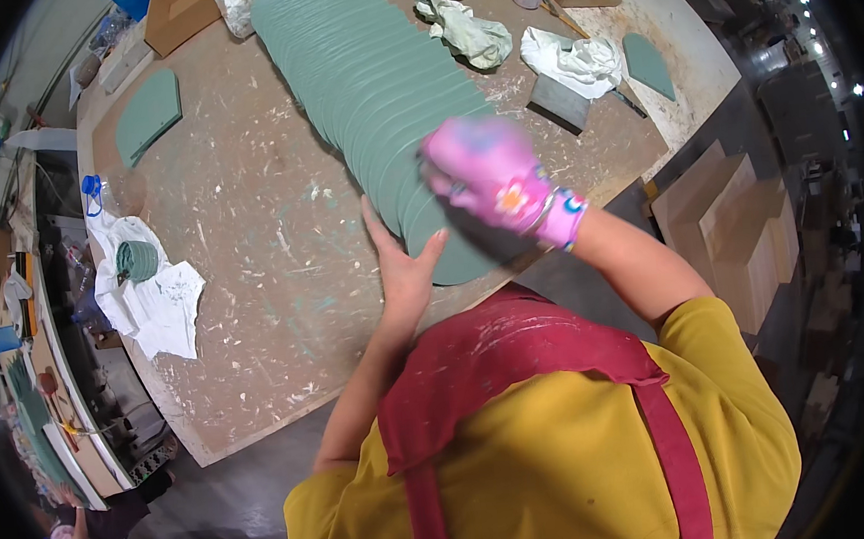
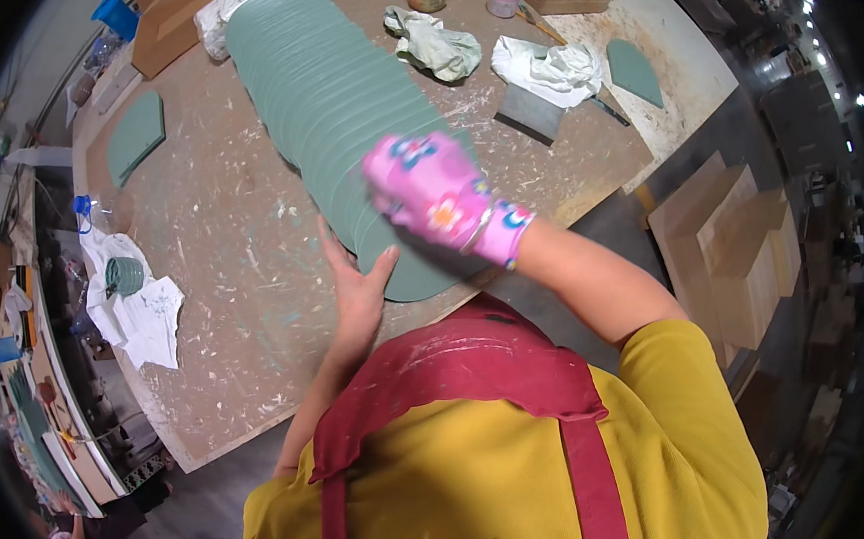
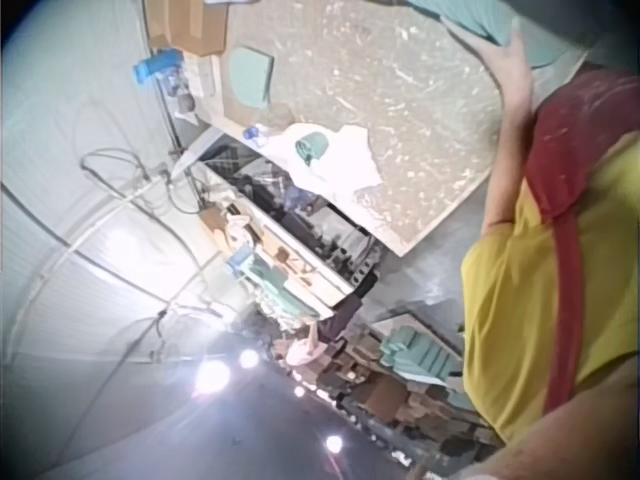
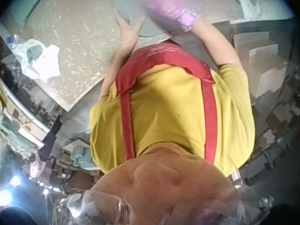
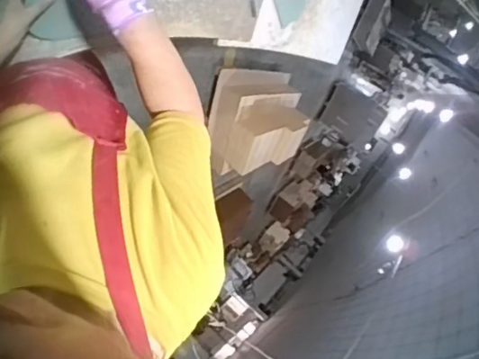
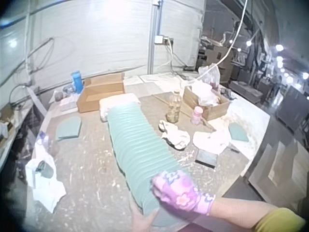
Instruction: The person sands a small foam block by hand, sands the edges of a stack of foam panels with a sanding block, and wipes the stack with a cloth.
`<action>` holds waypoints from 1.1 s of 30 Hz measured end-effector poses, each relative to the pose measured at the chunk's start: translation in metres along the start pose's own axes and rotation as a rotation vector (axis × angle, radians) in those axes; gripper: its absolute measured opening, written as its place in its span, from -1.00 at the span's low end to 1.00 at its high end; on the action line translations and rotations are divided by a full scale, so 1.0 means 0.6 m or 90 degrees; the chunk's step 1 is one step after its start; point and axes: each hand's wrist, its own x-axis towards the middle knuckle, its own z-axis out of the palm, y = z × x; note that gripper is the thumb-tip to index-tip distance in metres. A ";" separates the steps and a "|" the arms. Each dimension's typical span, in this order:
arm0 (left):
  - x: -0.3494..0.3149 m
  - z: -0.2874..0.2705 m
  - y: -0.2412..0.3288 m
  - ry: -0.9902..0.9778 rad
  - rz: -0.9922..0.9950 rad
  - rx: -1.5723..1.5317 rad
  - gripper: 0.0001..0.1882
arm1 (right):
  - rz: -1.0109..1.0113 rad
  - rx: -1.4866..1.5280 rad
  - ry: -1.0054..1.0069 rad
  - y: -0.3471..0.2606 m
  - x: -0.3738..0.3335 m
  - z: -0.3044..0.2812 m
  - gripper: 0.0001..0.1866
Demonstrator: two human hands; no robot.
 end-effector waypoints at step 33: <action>0.004 0.009 0.025 -0.025 -0.023 0.006 0.12 | 0.029 -0.054 0.089 -0.033 -0.022 0.028 -0.69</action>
